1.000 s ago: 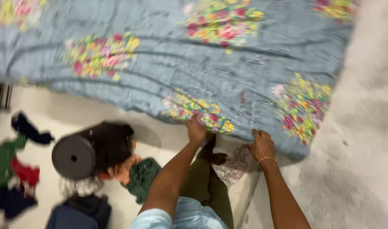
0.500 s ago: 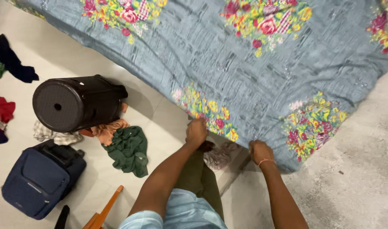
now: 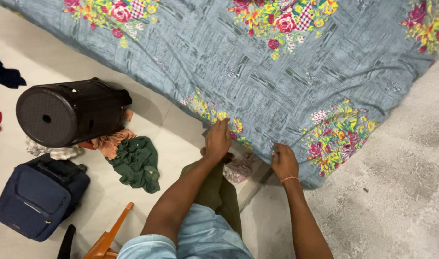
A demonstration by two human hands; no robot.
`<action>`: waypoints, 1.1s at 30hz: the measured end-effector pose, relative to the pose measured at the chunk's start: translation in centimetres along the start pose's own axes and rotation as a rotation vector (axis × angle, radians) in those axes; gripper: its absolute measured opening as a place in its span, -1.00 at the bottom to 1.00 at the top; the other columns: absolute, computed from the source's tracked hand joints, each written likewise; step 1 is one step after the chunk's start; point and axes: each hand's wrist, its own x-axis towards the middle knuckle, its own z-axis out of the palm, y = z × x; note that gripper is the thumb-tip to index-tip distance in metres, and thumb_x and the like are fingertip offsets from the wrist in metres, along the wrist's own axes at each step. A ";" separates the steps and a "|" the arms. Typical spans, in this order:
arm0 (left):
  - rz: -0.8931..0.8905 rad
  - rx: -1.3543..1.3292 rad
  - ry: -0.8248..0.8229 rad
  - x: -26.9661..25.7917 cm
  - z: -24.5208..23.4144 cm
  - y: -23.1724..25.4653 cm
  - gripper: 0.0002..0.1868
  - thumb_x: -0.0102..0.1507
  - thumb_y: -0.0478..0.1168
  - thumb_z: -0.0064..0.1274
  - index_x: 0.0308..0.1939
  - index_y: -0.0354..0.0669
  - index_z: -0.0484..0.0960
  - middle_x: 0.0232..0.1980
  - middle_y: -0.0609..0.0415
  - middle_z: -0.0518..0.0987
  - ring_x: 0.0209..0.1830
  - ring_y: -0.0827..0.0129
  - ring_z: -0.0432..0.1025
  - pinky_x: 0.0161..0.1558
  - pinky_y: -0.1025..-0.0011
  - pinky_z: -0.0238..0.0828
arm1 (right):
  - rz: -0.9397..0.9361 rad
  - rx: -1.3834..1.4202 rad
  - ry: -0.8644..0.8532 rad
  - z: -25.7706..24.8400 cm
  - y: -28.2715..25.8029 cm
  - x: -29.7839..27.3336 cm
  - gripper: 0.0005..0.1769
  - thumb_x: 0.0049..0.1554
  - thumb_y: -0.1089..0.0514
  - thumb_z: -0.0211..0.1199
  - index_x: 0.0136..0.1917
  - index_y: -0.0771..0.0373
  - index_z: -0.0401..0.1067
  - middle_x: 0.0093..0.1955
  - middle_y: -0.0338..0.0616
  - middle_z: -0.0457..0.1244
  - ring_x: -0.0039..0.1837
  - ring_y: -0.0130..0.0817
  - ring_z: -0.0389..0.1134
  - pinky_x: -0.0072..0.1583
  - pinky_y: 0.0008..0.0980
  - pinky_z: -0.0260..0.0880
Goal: The person spreads a floral-patterned bedsheet over a mattress, smoothing it out and tucking the edges under the mattress by hand. They walk around the bed to adjust the sheet on all sides, ensuring it is flat and properly aligned.
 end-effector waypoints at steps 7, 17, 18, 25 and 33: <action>0.049 0.108 0.167 7.8 0.4 2.7 -0.61 0.25 -0.21 0.12 0.16 -0.19 0.55 0.00 -0.19 0.52 0.02 -0.10 0.43 0.00 0.06 0.35 | 0.186 0.212 0.047 -1.3 -2.6 3.5 -0.60 0.08 0.30 0.24 0.22 0.28 0.43 0.04 0.03 0.34 0.08 -0.06 0.41 0.16 -0.18 0.39; 0.217 0.748 0.122 12.9 -3.7 -9.8 -0.33 -0.05 -0.07 0.08 0.10 -0.36 0.58 0.02 -0.24 0.51 0.08 -0.04 0.37 0.15 -0.19 0.19 | 0.000 0.167 -0.062 0.5 -4.7 3.6 -0.68 0.13 0.28 0.19 0.18 0.31 0.45 0.09 0.08 0.34 0.14 0.03 0.37 0.21 -0.15 0.37; -0.128 0.582 -0.137 11.9 -6.4 -12.2 -0.65 0.29 -0.30 -0.03 0.17 -0.19 0.59 0.10 -0.16 0.54 0.18 -0.06 0.38 0.24 -0.08 0.24 | -0.005 0.152 -0.061 0.8 -4.4 3.2 -0.70 0.15 0.29 0.19 0.17 0.31 0.46 0.11 0.09 0.34 0.16 0.04 0.37 0.22 -0.14 0.37; -0.015 0.713 0.306 4.9 -16.7 -12.3 -0.85 0.30 -0.39 -0.04 -0.09 -0.27 0.60 -0.04 -0.19 0.54 0.02 -0.04 0.36 0.21 -0.08 0.20 | 0.103 0.196 -0.108 1.0 -3.1 4.5 -0.72 0.12 0.27 0.19 0.12 0.30 0.47 0.11 0.05 0.36 0.14 0.00 0.39 0.19 -0.16 0.41; 0.594 0.226 -0.143 12.1 1.6 1.5 -0.60 0.15 -0.29 0.03 0.06 -0.36 0.56 0.30 -0.30 0.44 0.36 -0.17 0.29 0.37 -0.09 0.14 | 0.062 0.234 0.001 -1.8 -2.7 10.8 -0.72 0.15 0.29 0.22 0.15 0.30 0.46 0.12 0.08 0.35 0.11 0.04 0.40 0.15 -0.18 0.43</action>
